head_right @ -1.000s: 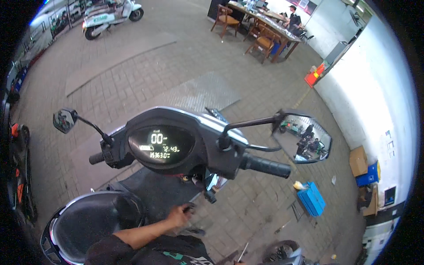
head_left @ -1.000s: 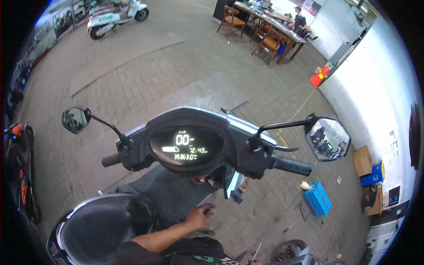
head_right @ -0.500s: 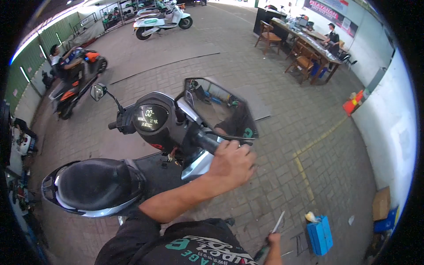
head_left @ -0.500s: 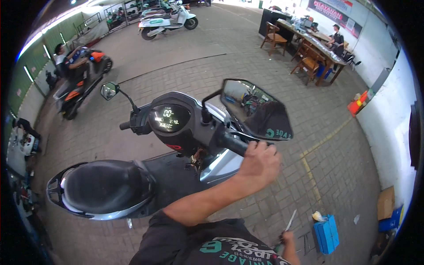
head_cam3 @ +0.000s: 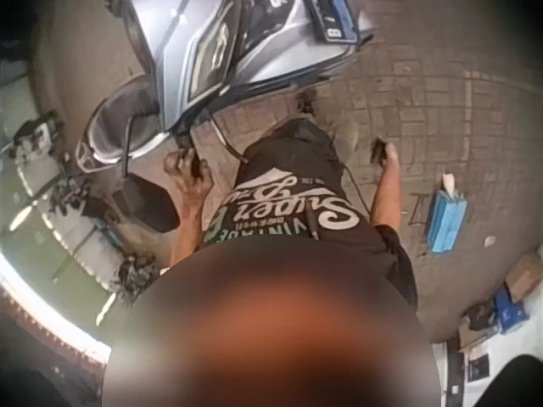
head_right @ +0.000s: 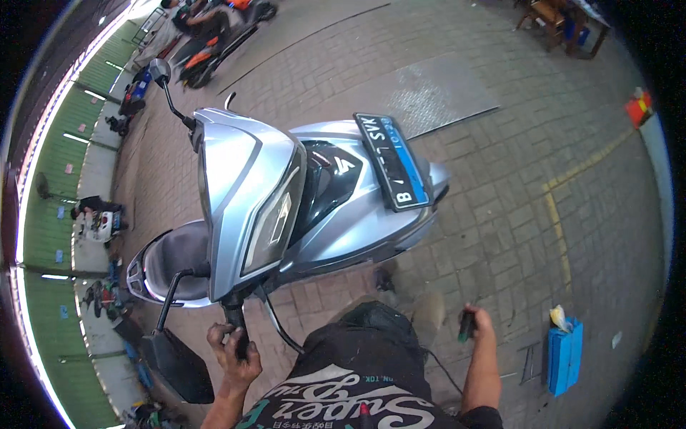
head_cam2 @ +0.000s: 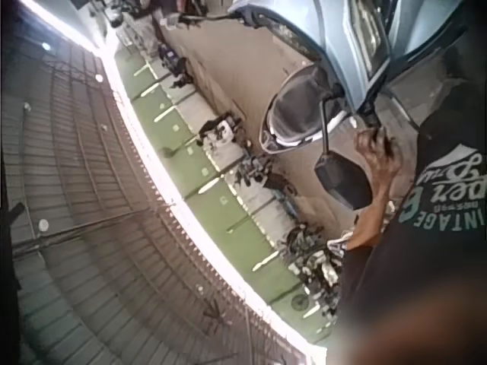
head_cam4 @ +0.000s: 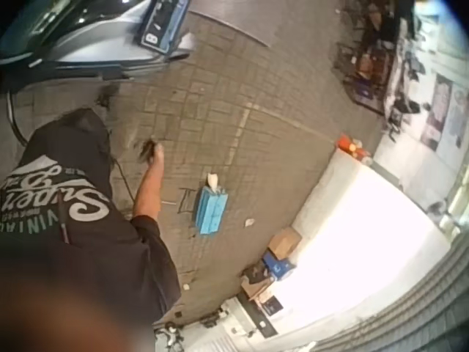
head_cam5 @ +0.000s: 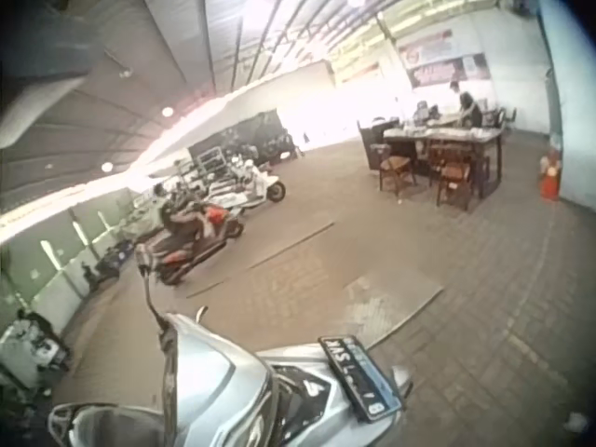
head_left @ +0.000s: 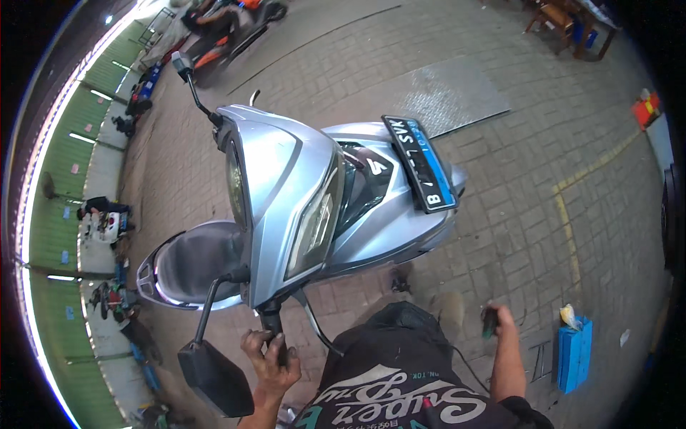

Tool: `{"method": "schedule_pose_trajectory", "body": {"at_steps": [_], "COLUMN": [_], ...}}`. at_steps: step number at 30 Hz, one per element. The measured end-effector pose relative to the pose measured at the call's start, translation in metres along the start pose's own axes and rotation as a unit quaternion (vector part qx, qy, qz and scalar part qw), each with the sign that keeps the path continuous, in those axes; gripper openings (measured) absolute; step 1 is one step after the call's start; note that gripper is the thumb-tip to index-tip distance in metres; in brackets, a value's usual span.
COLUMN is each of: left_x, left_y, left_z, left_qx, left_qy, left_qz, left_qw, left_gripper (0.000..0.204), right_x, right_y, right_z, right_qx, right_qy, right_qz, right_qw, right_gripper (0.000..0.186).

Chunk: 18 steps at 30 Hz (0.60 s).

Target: The person works on the dashboard and front panel of a scooter using a screwdriver to remove or tighten screws and handles wires near the console.

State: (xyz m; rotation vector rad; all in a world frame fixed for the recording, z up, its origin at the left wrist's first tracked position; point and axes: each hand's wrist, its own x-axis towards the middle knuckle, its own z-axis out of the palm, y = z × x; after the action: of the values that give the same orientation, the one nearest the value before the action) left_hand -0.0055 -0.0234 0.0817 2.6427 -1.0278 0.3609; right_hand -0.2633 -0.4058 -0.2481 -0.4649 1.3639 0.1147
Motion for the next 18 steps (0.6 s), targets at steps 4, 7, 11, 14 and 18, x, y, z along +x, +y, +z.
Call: {"method": "schedule_pose_trajectory", "body": {"at_steps": [4, 7, 11, 14, 18], "left_x": [-0.014, -0.007, -0.006, 0.0, -0.004], "left_y": [-0.006, 0.016, 0.013, 0.026, 0.028], "left_z": [0.011, 0.011, 0.016, 0.015, 0.022], "left_qx": [0.065, 0.179, 0.173, 0.264, 0.301], "left_qy": [-0.005, -0.084, -0.101, -0.09, -0.082], "left_qz": [-0.112, -0.277, -0.436, -0.443, -0.455], "left_qw": [0.992, 0.94, 0.877, 0.852, 0.834], "left_gripper": [0.061, 0.064, 0.053, 0.044, 0.039], "right_x": [0.008, -0.036, -0.032, -0.015, 0.0], "right_y": [-0.089, -0.167, -0.189, -0.207, -0.204], "right_z": [0.047, 0.109, 0.146, 0.136, 0.147], "right_qx": [0.111, -0.057, -0.196, -0.276, -0.297], "right_qy": [-0.096, -0.094, -0.23, -0.457, -0.512], "right_qz": [-0.105, -0.238, -0.396, -0.355, -0.377], "right_qw": [0.984, 0.965, 0.867, 0.767, 0.712], "right_gripper": [0.027, 0.071, 0.078, 0.071, 0.053]}}
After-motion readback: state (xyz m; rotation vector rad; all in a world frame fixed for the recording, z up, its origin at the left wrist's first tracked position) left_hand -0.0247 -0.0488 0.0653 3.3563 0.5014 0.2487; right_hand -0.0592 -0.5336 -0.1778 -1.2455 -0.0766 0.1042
